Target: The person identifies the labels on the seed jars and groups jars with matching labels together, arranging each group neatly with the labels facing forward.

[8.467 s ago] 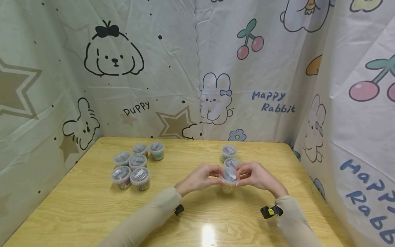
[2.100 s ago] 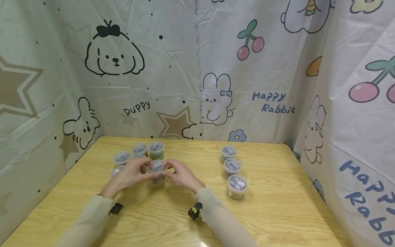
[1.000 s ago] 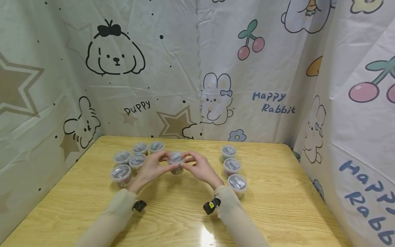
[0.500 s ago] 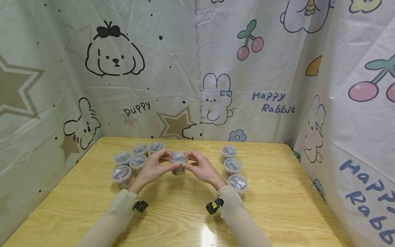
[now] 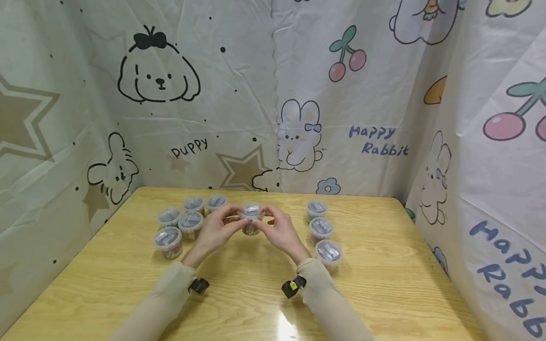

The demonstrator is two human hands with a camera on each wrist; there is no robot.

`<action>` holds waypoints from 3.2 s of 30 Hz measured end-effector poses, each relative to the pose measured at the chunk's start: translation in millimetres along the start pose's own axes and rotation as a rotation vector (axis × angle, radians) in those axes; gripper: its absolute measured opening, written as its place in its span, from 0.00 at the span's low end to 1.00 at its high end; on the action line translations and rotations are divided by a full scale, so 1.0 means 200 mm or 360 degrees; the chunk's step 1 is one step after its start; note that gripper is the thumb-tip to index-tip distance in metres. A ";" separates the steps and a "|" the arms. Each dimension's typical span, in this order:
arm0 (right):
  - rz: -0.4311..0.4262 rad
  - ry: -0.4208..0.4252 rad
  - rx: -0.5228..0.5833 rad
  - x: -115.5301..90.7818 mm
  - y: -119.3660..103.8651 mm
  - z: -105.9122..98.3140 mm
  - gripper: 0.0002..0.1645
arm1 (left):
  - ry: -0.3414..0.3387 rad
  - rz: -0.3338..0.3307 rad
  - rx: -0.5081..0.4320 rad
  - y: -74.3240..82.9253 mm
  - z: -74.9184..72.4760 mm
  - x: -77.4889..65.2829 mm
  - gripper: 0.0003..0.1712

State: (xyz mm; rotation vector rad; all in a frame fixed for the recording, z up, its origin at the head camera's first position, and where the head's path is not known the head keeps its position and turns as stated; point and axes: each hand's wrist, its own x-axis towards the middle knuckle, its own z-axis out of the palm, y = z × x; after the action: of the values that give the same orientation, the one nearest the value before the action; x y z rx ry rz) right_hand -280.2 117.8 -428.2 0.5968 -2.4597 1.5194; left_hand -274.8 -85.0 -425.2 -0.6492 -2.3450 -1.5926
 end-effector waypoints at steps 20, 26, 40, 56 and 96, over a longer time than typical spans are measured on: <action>0.0080 -0.0174 0.0234 0.02 0.03 -0.07 0.20 | -0.0087 -0.0090 -0.0089 0.02 -0.01 0.01 0.13; 0.0121 -0.0260 0.0283 0.03 0.01 -0.10 0.20 | -0.0170 -0.0083 -0.0180 0.13 -0.05 0.00 0.12; 0.0036 0.0007 0.0270 -0.02 -0.01 -0.01 0.14 | -0.0156 -0.0039 -0.0103 0.12 -0.03 -0.01 0.11; 0.0115 -0.0358 0.0245 0.02 0.04 -0.12 0.12 | -0.0366 0.0053 -0.0235 -0.03 -0.06 0.03 0.09; 0.0086 -0.0264 0.0216 -0.03 -0.07 -0.14 0.14 | -0.0314 -0.0050 -0.0174 0.00 -0.04 0.02 0.14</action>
State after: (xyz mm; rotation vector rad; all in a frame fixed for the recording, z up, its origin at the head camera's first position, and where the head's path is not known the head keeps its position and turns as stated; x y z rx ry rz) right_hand -269.6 139.3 -406.2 0.7122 -2.5261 1.7345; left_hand -278.8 -92.6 -421.1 -0.8317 -2.4282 -1.7543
